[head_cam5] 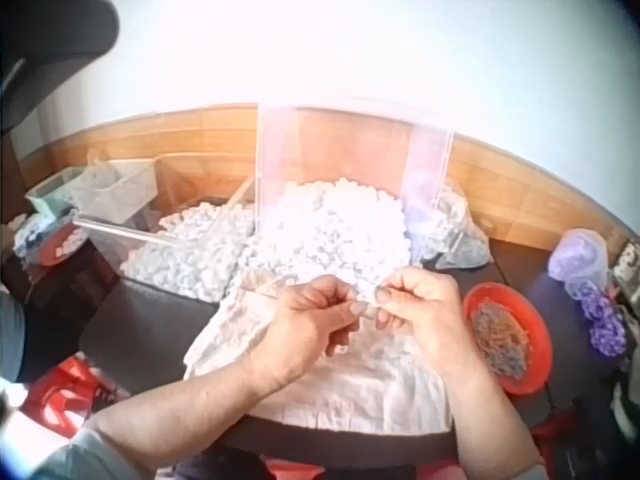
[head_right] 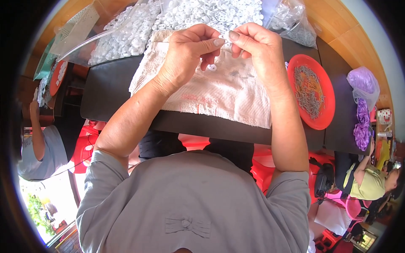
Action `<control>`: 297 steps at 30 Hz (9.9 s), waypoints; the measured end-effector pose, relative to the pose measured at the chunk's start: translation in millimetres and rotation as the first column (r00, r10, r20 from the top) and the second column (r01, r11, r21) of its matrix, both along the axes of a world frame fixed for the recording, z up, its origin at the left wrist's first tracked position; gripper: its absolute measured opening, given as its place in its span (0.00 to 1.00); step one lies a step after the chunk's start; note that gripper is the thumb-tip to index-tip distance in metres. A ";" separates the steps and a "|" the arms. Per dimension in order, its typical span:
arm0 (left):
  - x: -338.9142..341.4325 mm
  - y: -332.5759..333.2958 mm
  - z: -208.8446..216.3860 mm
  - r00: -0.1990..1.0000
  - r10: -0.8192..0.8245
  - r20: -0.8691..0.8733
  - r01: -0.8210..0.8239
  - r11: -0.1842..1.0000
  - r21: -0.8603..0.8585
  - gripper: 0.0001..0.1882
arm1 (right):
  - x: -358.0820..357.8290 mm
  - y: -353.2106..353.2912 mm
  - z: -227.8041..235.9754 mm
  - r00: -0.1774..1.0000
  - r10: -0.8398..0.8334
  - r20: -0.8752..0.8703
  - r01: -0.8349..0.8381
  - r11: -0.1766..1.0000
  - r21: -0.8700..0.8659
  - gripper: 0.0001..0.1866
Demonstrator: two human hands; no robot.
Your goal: Manual assembly of small white plastic components onto thin wires at a shared workshop table.
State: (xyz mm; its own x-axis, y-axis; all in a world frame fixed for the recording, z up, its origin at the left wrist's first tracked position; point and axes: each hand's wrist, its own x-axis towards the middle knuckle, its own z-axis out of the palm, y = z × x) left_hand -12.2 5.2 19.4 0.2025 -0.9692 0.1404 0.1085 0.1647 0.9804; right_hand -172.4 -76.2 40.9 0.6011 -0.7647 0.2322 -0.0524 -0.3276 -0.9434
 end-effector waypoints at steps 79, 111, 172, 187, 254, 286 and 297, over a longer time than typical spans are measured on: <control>9.1 -10.2 -6.5 0.978 -0.027 0.207 0.041 0.997 -0.065 0.13 | -7.8 -17.6 -6.6 0.977 0.192 -0.091 -0.183 0.977 0.106 0.16; 118.1 48.1 116.1 0.522 0.761 0.385 -0.559 0.646 -0.519 0.12 | -2.6 -1.1 16.9 0.980 -0.038 0.194 -0.001 0.980 0.198 0.13; 25.6 -31.2 -14.0 0.752 0.374 0.542 -0.396 0.915 -0.082 0.04 | -12.3 -41.7 -24.9 0.990 -0.141 0.012 0.139 0.985 0.104 0.06; 5.0 -80.9 -36.0 0.181 0.245 0.953 -0.033 0.970 -0.243 0.06 | -12.9 -36.0 -17.6 0.987 -0.141 0.071 0.132 0.985 0.109 0.05; -3.0 -22.6 -20.3 0.935 0.011 -0.354 0.017 0.997 0.074 0.06 | 14.4 4.1 -25.5 0.984 -0.151 0.100 0.152 0.988 -0.007 0.05; -5.9 -17.2 -17.1 0.979 0.097 -0.181 -0.067 0.984 0.164 0.05 | 15.6 5.9 -28.2 0.988 -0.153 0.018 0.153 0.988 -0.008 0.03; 0.1 -20.7 -15.4 0.981 0.070 -0.182 -0.054 0.994 0.095 0.04 | 17.3 7.9 -20.5 0.990 -0.122 0.072 0.119 0.992 0.041 0.05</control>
